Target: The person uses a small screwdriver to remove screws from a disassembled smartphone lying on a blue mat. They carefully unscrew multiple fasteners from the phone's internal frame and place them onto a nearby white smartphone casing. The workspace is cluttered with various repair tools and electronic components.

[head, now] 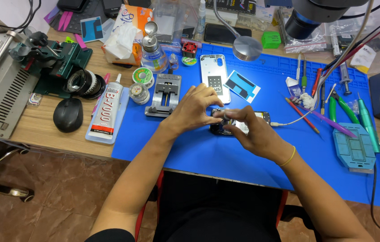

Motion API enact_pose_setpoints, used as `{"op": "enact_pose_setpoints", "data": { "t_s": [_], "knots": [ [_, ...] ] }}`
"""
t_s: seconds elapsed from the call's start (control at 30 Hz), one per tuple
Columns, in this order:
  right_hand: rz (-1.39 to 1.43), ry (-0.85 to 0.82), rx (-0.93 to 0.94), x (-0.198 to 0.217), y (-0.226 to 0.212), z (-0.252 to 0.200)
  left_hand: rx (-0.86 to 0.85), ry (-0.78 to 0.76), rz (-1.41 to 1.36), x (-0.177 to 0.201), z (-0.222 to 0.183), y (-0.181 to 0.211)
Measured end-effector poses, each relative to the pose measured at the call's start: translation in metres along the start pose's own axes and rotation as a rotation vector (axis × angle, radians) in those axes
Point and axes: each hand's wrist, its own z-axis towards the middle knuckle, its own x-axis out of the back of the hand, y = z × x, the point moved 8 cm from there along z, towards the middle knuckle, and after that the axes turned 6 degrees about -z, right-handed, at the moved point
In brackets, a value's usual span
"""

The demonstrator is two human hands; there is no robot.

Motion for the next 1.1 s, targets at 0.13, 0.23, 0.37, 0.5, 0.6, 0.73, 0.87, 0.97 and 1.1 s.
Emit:
{"op": "enact_pose_setpoints", "data": {
  "t_s": [0.13,0.23,0.37,0.5,0.6,0.73,0.87,0.97,1.1],
  "knots": [
    [-0.152,0.099,-0.034,-0.001,0.034,-0.016,-0.013,-0.019,0.000,-0.003,-0.001,0.003],
    [-0.018,0.003,0.006,0.003,0.008,-0.005,-0.002,-0.016,0.008,0.000,0.000,0.002],
    [-0.132,0.068,-0.009,0.005,0.021,-0.011,0.001,-0.027,-0.003,0.000,0.001,0.003],
    [-0.176,0.047,-0.008,-0.007,0.042,-0.022,-0.001,-0.022,-0.001,-0.002,0.001,0.001],
    [-0.079,0.028,0.005,-0.002,0.015,-0.009,-0.008,-0.029,0.016,-0.002,0.001,0.001],
    [-0.202,0.044,-0.030,-0.009,0.039,-0.018,0.013,-0.022,0.002,-0.003,0.000,-0.002],
    [-0.083,0.032,-0.016,-0.008,0.045,-0.020,-0.003,-0.010,0.023,-0.005,0.003,-0.003],
    [-0.026,0.001,-0.029,-0.010,0.036,-0.019,0.003,-0.006,0.032,-0.005,0.001,-0.003],
    [0.275,-0.018,-0.069,-0.009,0.025,-0.014,0.007,-0.010,0.057,-0.006,0.001,-0.003]
  ]
}}
